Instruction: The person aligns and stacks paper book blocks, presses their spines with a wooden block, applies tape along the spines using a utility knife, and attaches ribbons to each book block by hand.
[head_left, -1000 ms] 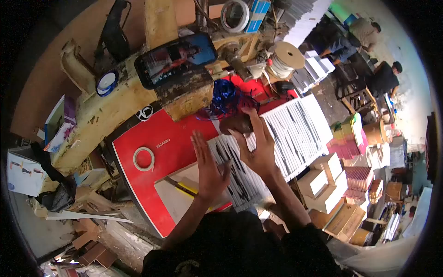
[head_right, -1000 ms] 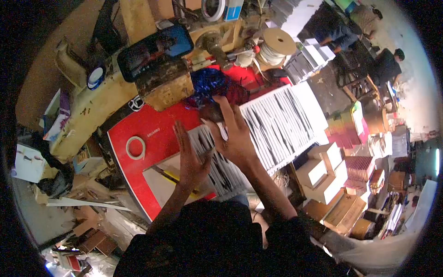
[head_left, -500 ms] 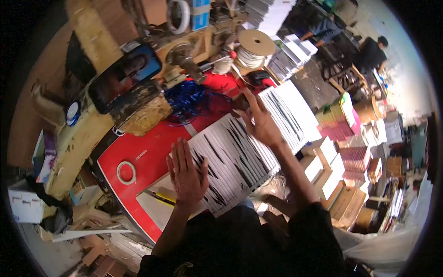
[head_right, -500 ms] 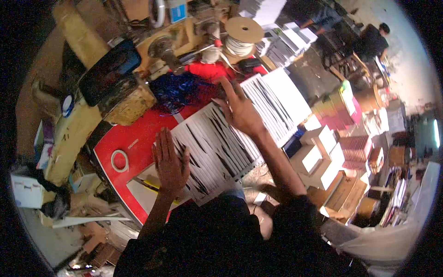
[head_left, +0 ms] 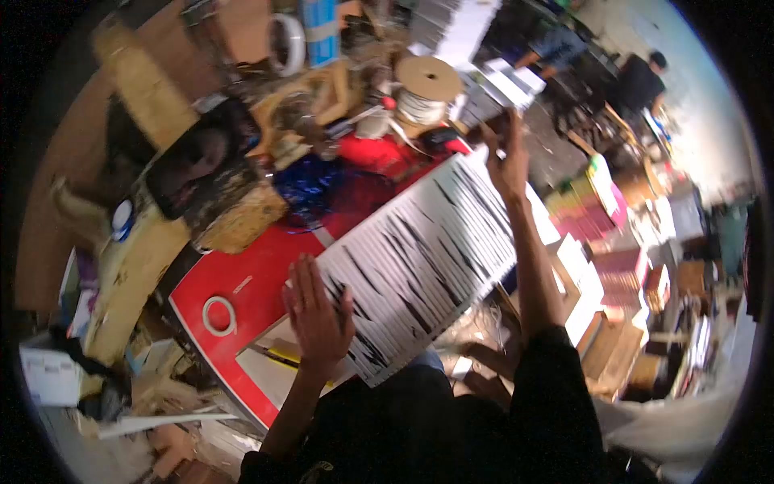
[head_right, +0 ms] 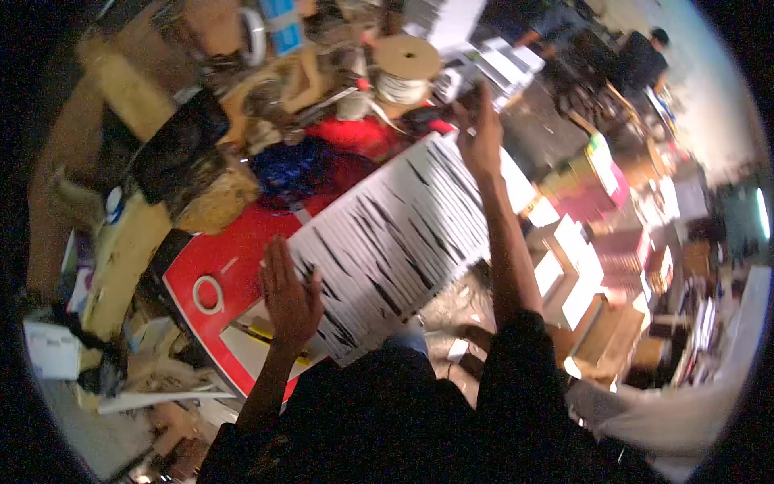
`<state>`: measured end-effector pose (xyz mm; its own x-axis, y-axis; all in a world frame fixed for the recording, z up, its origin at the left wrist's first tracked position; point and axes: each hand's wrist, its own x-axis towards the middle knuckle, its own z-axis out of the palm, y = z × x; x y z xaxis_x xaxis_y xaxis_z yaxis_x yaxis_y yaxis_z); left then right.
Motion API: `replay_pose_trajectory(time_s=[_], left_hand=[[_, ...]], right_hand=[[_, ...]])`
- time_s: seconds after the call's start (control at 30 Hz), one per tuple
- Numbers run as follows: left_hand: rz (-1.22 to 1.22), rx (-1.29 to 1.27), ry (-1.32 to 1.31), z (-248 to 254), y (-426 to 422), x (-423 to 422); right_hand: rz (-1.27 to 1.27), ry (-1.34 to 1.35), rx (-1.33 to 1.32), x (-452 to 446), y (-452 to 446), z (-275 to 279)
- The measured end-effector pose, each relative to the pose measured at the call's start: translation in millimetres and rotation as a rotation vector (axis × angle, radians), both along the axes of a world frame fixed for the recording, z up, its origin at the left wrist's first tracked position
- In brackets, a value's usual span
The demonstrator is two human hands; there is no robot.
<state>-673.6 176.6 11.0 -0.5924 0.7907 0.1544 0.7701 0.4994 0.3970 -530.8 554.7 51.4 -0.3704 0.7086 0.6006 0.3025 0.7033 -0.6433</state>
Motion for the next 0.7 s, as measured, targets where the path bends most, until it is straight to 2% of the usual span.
replay_pose_trajectory(time_s=[0.03, 0.1, 0.17, 0.2, 0.27, 0.3, 0.37, 0.43, 0.47, 0.5, 0.53, 0.57, 0.63, 0.7], left_hand=[[-0.025, 0.014, 0.035, -6.6, 0.5, 0.5], [-0.034, -0.031, 0.036, 5.4, -2.3, 2.7], [-0.041, -0.042, 0.051, 10.0, -3.1, 1.9], [-0.024, -0.038, 0.054, 12.5, -4.7, 3.9], [-0.196, -0.058, 0.034, 21.1, -9.4, 10.8], [-0.192, -0.061, 0.038, 26.5, -7.5, 11.4], [-0.393, 0.008, 0.016, 35.8, 2.0, 10.3], [-0.447, 0.036, 0.065, 27.0, 14.7, 2.5], [-0.512, 0.026, 0.055, 18.2, 19.1, 0.3], [-0.58, 0.014, 0.039, 9.4, 21.3, 0.9], [-0.557, 0.001, 0.085, 7.4, 24.5, 2.9], [-0.552, 0.026, 0.061, 2.1, 25.0, 3.7], [-0.544, 0.06, 0.119, -11.8, 24.2, 3.5], [-0.545, 0.047, 0.165, -6.1, 24.8, 4.3]], right_hand=[[0.133, -0.213, 0.211, 4.1, 8.4, -6.3], [0.106, -0.35, -0.078, 18.8, 23.7, -17.8], [0.038, -0.016, -0.03, 32.0, 17.2, -22.6], [0.065, 0.278, -0.291, 31.4, -17.1, 3.9], [0.061, 0.625, -0.62, 43.0, -58.4, 31.0], [0.128, 0.66, -0.618, 50.1, -82.1, 34.1], [0.0, 0.512, -0.602, 46.1, -143.0, 55.0], [0.159, 0.151, -0.477, 61.6, -190.8, 59.3], [0.204, 0.067, -0.418, 60.9, -211.6, 59.0], [0.324, 0.165, -0.55, 60.3, -239.2, 61.8], [0.374, -0.016, -0.431, 66.3, -251.2, 57.0], [0.361, -0.275, -0.352, 62.1, -265.0, 78.8], [0.404, -0.384, -0.323, 71.9, -285.1, 63.5], [0.341, -0.311, -0.453, 73.4, -312.9, 61.4]])
